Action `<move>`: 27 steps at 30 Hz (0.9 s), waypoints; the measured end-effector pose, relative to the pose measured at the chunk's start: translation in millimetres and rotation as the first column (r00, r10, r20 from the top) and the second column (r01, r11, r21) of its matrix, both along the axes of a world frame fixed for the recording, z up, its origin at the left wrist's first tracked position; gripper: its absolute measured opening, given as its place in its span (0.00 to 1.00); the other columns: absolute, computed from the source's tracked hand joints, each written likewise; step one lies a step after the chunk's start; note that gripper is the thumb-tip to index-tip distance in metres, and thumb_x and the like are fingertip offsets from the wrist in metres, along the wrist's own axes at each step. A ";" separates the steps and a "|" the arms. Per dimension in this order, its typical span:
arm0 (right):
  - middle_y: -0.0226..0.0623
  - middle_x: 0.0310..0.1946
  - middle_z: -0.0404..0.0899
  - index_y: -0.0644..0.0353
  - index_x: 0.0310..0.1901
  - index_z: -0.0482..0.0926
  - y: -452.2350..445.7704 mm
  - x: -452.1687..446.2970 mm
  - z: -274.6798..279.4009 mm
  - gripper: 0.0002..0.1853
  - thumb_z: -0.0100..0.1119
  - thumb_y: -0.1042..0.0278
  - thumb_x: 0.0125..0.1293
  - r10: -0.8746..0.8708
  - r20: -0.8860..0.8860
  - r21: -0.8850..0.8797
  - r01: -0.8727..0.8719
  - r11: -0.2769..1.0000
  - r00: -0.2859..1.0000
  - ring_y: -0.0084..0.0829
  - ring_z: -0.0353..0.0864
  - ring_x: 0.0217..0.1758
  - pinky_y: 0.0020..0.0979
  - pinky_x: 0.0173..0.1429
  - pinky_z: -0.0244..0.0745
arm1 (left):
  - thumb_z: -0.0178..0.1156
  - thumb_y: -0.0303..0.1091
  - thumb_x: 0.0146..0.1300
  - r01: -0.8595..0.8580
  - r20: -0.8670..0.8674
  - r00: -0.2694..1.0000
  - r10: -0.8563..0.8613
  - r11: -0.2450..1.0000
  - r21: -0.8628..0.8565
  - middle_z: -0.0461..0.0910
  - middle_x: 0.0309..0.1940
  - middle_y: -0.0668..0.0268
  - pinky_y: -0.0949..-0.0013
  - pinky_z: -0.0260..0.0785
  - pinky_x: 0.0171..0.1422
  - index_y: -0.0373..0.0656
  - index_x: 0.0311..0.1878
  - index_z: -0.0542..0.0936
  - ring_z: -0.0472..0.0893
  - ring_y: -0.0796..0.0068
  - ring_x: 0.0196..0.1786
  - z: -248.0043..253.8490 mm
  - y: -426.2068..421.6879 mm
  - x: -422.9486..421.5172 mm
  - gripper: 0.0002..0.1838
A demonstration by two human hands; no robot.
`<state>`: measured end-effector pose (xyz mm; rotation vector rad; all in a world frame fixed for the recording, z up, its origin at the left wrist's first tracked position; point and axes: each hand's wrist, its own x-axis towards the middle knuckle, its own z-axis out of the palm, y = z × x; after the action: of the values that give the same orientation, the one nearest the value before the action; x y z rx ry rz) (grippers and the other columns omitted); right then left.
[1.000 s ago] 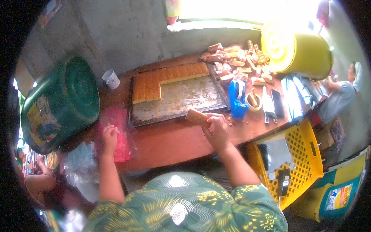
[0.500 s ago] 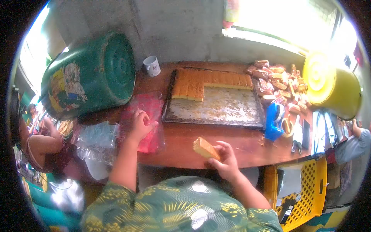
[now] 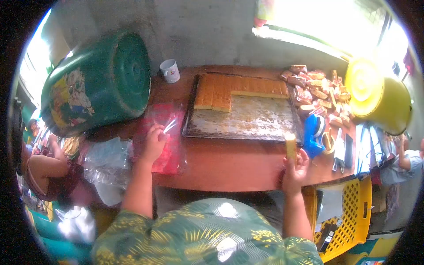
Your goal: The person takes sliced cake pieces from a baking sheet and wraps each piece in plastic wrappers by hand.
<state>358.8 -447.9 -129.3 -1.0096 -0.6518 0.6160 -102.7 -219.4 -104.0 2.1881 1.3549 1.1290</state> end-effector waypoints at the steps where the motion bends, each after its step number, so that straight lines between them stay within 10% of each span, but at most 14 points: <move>1: 0.30 0.54 0.75 0.56 0.73 0.61 -0.9 2.0 -0.7 0.31 0.66 0.66 0.76 0.022 -0.013 -0.002 -0.022 1.000 1.000 0.24 0.80 0.55 0.31 0.62 0.80 | 0.78 0.37 0.58 0.020 0.027 0.999 -0.020 1.000 -0.012 0.82 0.53 0.54 0.53 0.73 0.66 0.39 0.35 0.82 0.80 0.50 0.59 -3.2 3.1 -2.0 0.15; 7: 0.30 0.50 0.77 0.60 0.71 0.65 1.8 -2.7 9.1 0.28 0.67 0.67 0.75 0.047 -0.045 -0.007 -0.047 0.999 0.998 0.23 0.79 0.50 0.28 0.57 0.80 | 0.71 0.32 0.66 0.026 -0.246 0.969 -0.004 0.996 0.084 0.83 0.53 0.56 0.51 0.70 0.72 0.37 0.36 0.83 0.79 0.48 0.63 20.4 -16.2 7.6 0.08; 13: 0.30 0.49 0.77 0.60 0.69 0.66 2.7 -3.4 10.6 0.27 0.67 0.67 0.75 0.050 -0.064 0.012 -0.050 0.999 0.997 0.22 0.79 0.49 0.27 0.56 0.79 | 0.67 0.31 0.70 0.014 0.035 0.999 -0.009 0.989 -0.147 0.84 0.54 0.59 0.53 0.66 0.77 0.36 0.34 0.83 0.74 0.47 0.73 -2.8 3.7 -9.7 0.09; 22: 0.29 0.55 0.76 0.55 0.71 0.64 1.2 3.5 1.9 0.26 0.62 0.67 0.79 0.128 0.006 0.001 -0.128 0.992 0.992 0.23 0.79 0.55 0.30 0.61 0.80 | 0.62 0.32 0.75 0.200 -0.200 0.953 -0.229 0.967 -0.156 0.82 0.61 0.54 0.58 0.59 0.82 0.37 0.46 0.85 0.77 0.61 0.71 19.1 11.5 -25.0 0.08; 24: 0.29 0.54 0.76 0.56 0.71 0.63 0.7 3.3 2.4 0.26 0.62 0.68 0.78 0.122 0.022 -0.010 -0.122 0.993 0.992 0.23 0.79 0.55 0.29 0.61 0.80 | 0.61 0.33 0.77 0.204 0.381 0.921 -0.083 0.936 -0.288 0.81 0.62 0.57 0.58 0.61 0.81 0.38 0.50 0.83 0.77 0.64 0.68 32.1 21.3 -15.3 0.09; 27: 0.30 0.50 0.77 0.59 0.72 0.64 5.6 -2.5 9.2 0.29 0.66 0.68 0.76 0.076 -0.010 -0.021 -0.076 0.997 0.997 0.22 0.78 0.51 0.27 0.58 0.78 | 0.59 0.35 0.79 0.079 0.498 0.866 0.051 0.969 -0.236 0.81 0.62 0.59 0.59 0.64 0.77 0.39 0.54 0.81 0.78 0.67 0.64 63.5 13.2 27.6 0.11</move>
<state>356.3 -442.3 -120.0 -1.0050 -0.6788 0.6955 -75.1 -206.2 -40.5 1.5723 1.1658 1.3218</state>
